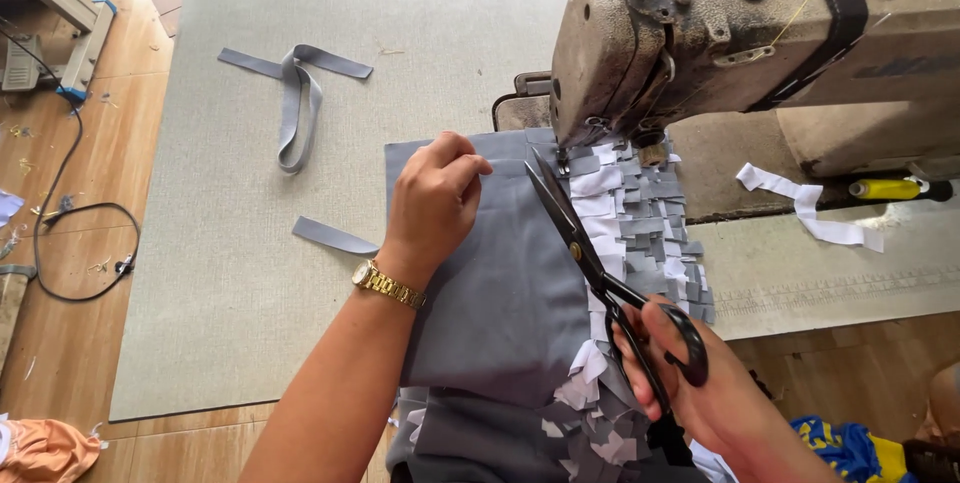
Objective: Sewing multiple small fabric strips onto a larger fabric base using an industrial sewing machine and scissors to create a textured surface.
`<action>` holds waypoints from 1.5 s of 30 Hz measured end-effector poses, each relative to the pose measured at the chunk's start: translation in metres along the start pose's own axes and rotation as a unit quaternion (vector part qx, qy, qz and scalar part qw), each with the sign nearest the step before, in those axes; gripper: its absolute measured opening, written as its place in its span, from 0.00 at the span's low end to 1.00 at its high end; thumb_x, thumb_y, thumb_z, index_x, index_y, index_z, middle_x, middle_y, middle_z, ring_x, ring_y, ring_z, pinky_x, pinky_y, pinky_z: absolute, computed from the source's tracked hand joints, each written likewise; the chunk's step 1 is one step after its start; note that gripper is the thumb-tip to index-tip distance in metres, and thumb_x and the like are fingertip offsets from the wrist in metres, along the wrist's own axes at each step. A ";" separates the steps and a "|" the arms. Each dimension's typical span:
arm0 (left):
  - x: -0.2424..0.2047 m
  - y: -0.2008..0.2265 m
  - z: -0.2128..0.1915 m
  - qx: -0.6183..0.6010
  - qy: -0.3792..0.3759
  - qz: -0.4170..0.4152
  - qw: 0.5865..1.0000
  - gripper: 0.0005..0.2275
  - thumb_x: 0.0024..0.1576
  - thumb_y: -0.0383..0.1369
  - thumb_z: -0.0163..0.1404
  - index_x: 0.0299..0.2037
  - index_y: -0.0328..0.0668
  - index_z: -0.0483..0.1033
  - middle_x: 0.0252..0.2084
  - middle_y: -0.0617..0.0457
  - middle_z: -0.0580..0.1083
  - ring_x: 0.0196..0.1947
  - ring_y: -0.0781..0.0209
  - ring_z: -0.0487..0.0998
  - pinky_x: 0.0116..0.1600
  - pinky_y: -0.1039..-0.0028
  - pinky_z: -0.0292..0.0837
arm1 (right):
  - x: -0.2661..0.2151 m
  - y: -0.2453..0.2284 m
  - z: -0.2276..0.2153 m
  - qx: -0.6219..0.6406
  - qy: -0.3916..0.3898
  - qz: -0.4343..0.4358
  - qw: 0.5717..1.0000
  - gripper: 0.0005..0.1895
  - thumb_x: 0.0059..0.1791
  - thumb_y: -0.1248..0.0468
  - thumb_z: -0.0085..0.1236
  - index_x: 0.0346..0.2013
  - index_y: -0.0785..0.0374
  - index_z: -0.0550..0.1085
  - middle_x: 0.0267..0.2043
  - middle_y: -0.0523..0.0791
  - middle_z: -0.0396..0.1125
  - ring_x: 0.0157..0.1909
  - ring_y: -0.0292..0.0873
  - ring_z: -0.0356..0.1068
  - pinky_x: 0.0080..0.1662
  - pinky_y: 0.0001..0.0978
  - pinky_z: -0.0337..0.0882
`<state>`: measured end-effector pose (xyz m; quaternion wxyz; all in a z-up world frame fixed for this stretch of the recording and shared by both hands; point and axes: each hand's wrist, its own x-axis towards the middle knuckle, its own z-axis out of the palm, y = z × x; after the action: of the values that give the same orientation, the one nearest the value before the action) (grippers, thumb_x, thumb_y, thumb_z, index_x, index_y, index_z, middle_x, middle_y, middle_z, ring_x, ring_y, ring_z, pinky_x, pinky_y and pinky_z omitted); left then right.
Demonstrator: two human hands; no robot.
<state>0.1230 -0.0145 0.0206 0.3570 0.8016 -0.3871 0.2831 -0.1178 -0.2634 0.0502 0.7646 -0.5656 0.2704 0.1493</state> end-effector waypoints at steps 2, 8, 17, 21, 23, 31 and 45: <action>-0.002 0.000 0.001 -0.001 -0.001 -0.003 1.000 0.09 0.57 0.15 0.54 0.40 0.38 0.82 0.43 0.52 0.74 0.31 0.49 0.72 0.40 0.62 0.72 | -0.002 -0.004 0.007 -0.004 0.008 -0.003 1.000 0.35 0.55 0.37 0.49 0.42 0.73 0.74 0.19 0.54 0.61 0.20 0.48 0.59 0.22 0.41 0.58; 0.000 -0.002 -0.001 0.000 -0.001 -0.016 1.000 0.09 0.57 0.15 0.54 0.39 0.38 0.82 0.42 0.52 0.73 0.31 0.49 0.72 0.39 0.61 0.72 | -0.022 -0.004 0.002 0.025 0.010 0.057 0.998 0.33 0.59 0.42 0.42 0.52 0.71 0.74 0.30 0.57 0.61 0.25 0.51 0.57 0.25 0.45 0.56; -0.001 0.000 -0.001 -0.009 -0.002 -0.004 1.000 0.09 0.55 0.15 0.54 0.38 0.39 0.82 0.41 0.52 0.73 0.31 0.51 0.72 0.39 0.62 0.70 | 0.006 0.000 0.010 0.002 0.022 -0.011 1.000 0.34 0.55 0.39 0.51 0.43 0.72 0.75 0.22 0.52 0.61 0.21 0.46 0.61 0.23 0.41 0.58; -0.002 -0.004 0.000 -0.016 -0.007 -0.012 1.000 0.08 0.55 0.16 0.54 0.37 0.39 0.83 0.41 0.53 0.74 0.32 0.51 0.73 0.40 0.62 0.71 | 0.007 -0.006 0.023 0.005 0.059 -0.007 0.998 0.29 0.55 0.44 0.53 0.45 0.72 0.72 0.31 0.51 0.61 0.22 0.45 0.60 0.22 0.39 0.56; -0.001 -0.004 -0.001 -0.019 -0.010 -0.011 1.000 0.08 0.54 0.16 0.54 0.37 0.39 0.83 0.41 0.53 0.73 0.32 0.51 0.74 0.40 0.62 0.72 | 0.008 -0.011 0.028 0.000 0.080 0.012 0.997 0.28 0.54 0.45 0.55 0.47 0.71 0.71 0.32 0.51 0.60 0.22 0.45 0.58 0.23 0.38 0.54; 0.000 -0.005 -0.006 -0.028 -0.016 -0.019 0.999 0.07 0.55 0.17 0.55 0.36 0.39 0.82 0.40 0.52 0.74 0.32 0.52 0.75 0.40 0.63 0.73 | -0.004 -0.015 0.026 -0.070 0.103 0.032 0.992 0.18 0.58 0.53 0.60 0.41 0.67 0.73 0.17 0.51 0.58 0.18 0.44 0.53 0.22 0.38 0.52; -0.006 0.036 -0.040 0.083 -0.029 -0.282 0.955 0.07 0.65 0.28 0.46 0.51 0.47 0.71 0.27 0.44 0.78 0.22 0.33 0.78 0.31 0.45 0.69 | -0.040 -0.059 -0.059 -0.444 0.383 0.009 0.810 0.24 0.50 0.45 0.71 0.52 0.56 0.81 0.44 0.46 0.77 0.46 0.50 0.73 0.47 0.46 0.67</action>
<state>0.0829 0.0041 0.0523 0.3434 0.9128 -0.1304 0.1785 -0.1331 -0.3346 0.1069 0.2639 -0.8522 0.4506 0.0311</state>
